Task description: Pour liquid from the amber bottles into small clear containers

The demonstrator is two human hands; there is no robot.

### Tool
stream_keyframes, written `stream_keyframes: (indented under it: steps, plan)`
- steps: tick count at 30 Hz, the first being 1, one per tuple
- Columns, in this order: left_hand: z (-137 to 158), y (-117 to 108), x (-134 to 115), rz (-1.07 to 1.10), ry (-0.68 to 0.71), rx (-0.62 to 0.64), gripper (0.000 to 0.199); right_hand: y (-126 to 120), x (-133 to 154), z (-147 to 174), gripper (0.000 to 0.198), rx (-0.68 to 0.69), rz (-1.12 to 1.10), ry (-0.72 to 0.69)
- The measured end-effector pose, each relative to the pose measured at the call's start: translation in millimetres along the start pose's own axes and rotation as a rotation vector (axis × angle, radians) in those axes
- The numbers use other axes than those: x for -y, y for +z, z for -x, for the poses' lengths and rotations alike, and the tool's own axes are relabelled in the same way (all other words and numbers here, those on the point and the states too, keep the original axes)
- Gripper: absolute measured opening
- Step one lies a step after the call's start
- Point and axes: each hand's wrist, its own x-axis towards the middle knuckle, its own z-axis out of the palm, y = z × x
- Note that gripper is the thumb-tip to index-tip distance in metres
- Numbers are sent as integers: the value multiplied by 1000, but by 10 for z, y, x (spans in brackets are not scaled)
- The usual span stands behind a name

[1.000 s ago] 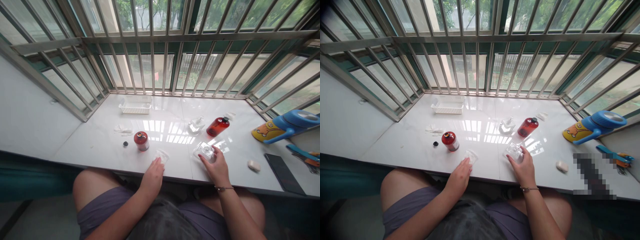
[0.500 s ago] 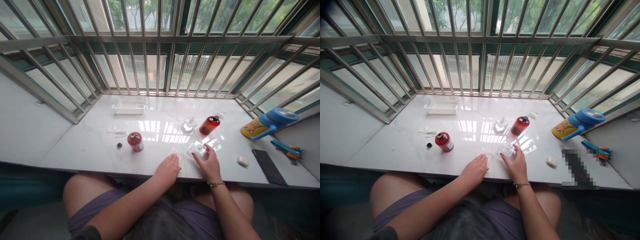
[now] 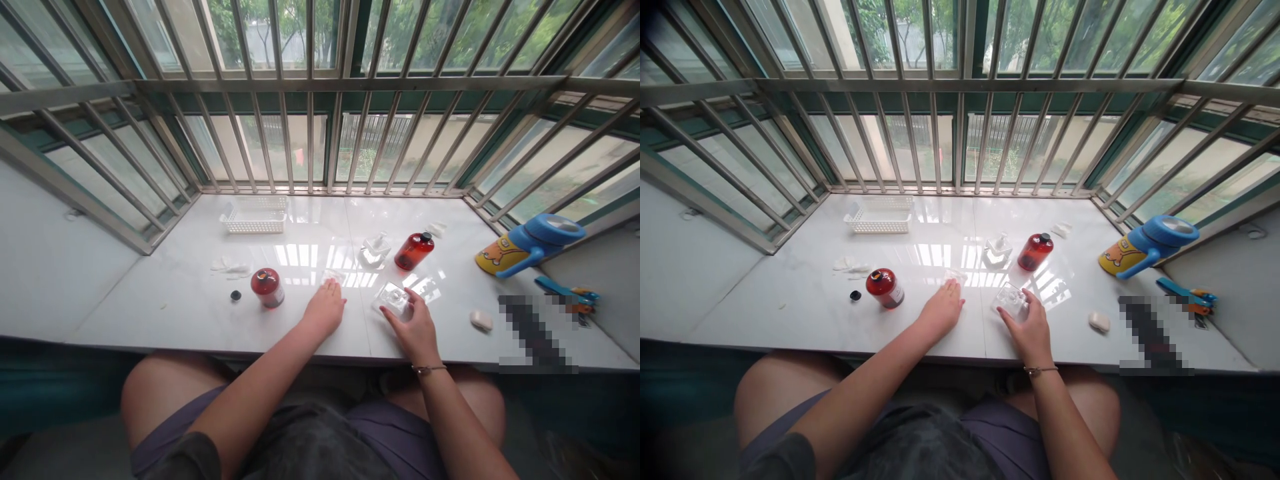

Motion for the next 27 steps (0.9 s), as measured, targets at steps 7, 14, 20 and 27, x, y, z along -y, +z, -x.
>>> stream_keyframes:
  steps: [7, 14, 20, 27]
  plan:
    - [152, 196, -499, 50, 205, 34, 52, -6, -47, -10, 97, -80, -58, 33]
    - [-405, -65, 239, 3, -85, -39, 52, -24, 2, -2, 97, -74, -88, 64]
    - [-304, -23, -194, 43, 176, 20, 49, -36, 25, -7, 95, -97, -131, 55]
    - [198, 60, -691, 104, 402, 37, 49, -45, 24, -5, 93, -105, -176, 29]
